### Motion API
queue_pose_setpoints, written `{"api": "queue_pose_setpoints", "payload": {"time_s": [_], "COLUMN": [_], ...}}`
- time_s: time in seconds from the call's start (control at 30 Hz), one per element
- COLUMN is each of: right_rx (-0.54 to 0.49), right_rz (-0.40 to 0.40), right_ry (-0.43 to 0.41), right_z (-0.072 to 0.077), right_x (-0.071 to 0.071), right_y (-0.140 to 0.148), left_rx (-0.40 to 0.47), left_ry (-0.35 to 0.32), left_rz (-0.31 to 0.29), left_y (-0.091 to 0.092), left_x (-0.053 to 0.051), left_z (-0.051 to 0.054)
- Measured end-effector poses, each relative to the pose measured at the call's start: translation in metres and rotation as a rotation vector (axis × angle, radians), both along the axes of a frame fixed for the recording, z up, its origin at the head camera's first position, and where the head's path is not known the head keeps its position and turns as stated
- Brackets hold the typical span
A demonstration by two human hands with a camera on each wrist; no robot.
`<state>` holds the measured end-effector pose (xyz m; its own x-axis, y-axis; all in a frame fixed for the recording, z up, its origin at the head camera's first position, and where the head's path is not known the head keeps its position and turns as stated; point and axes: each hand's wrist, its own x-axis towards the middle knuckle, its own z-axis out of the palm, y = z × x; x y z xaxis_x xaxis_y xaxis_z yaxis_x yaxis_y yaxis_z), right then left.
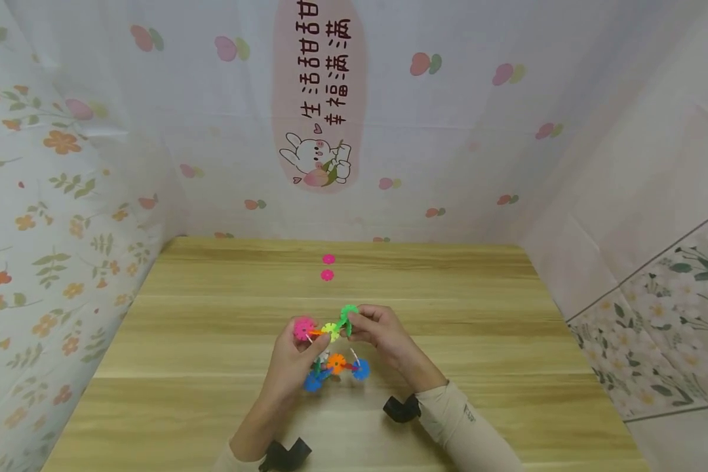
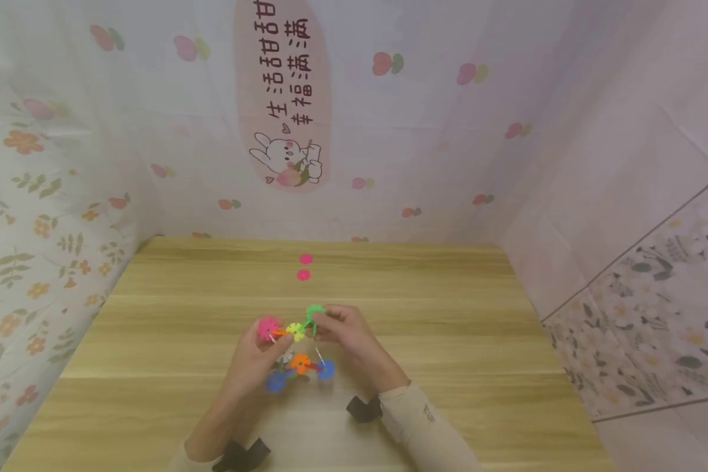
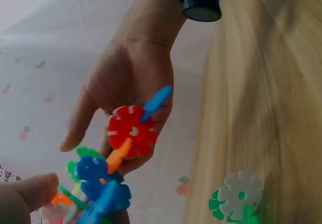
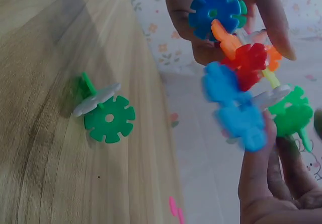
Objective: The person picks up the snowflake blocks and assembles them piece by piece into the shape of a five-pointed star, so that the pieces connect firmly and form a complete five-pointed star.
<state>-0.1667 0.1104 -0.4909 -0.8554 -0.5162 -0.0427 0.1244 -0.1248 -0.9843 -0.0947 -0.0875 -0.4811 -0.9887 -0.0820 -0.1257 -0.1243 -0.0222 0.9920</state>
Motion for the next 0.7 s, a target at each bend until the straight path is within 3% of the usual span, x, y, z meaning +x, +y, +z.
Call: {"api": "queue_pose_setpoints", "payload": {"time_s": [0.17,0.3,0.53,0.7], "right_rx": [0.073,0.113,0.245,0.244], "right_rz": [0.05,0.055,0.16,0.278], "right_ry": [0.066,0.111,0.194,0.176], "right_z": [-0.002,0.002,0.012,0.018], "right_x": [0.001,0.0,-0.003,-0.005], "right_y": [-0.002,-0.004,-0.009,-0.018], "left_rx": [0.03,0.044,-0.08,-0.104], "left_ry": [-0.06,-0.071,0.043,0.065], "left_rz": [0.005,-0.017,-0.141,-0.14], "left_y": [-0.006,-0.015,-0.028,-0.03], "left_x": [0.003,0.003,0.003,0.003], "left_z": [-0.003,-0.004,-0.001,0.002]}}
